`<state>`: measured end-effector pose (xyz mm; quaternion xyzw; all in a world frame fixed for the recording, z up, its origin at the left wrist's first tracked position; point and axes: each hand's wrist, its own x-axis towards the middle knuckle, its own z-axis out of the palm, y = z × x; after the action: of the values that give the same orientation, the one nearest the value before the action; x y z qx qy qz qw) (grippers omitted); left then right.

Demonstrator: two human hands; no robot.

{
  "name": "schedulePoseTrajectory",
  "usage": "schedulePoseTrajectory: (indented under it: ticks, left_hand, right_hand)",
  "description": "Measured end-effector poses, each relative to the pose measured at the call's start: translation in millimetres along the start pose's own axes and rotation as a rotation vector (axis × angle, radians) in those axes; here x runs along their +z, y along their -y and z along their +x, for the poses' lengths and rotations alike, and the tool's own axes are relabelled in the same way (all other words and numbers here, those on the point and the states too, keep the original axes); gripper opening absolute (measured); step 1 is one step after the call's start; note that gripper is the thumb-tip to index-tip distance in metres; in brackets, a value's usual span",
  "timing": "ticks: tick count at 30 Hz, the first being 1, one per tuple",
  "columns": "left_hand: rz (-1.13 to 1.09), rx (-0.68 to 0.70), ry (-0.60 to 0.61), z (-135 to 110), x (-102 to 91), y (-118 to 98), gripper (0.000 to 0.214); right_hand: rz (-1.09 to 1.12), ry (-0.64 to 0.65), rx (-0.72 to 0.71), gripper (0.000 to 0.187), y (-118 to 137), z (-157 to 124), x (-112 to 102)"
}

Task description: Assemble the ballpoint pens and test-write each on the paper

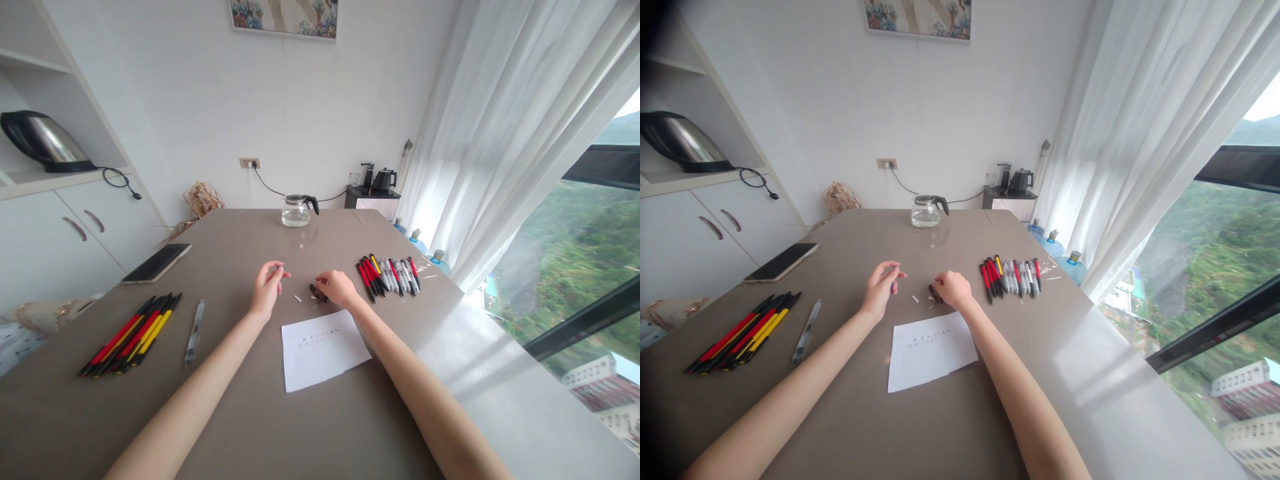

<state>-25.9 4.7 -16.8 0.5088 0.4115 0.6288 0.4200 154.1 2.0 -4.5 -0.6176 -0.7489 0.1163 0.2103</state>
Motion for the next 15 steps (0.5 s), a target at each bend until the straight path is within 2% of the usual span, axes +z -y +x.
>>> schedulePoseTrajectory:
  ticks: [5, 8, 15]
  left_hand:
    - [-0.023, -0.124, -0.05, 5, -6.2, 8, 0.027]
    - [-0.005, -0.193, -0.056, 6, -9.3, 13, 0.034]
    - [0.01, -0.196, -0.05, 2, -8.7, 11, 0.041]
  right_hand:
    - [0.055, -0.043, -0.011, 0.023, 5, -2, -4]
    - [0.032, -0.054, -0.067, 0.023, 14, -5, -4]
    - [-0.182, -0.001, -0.256, 0.022, 39, -16, 10]
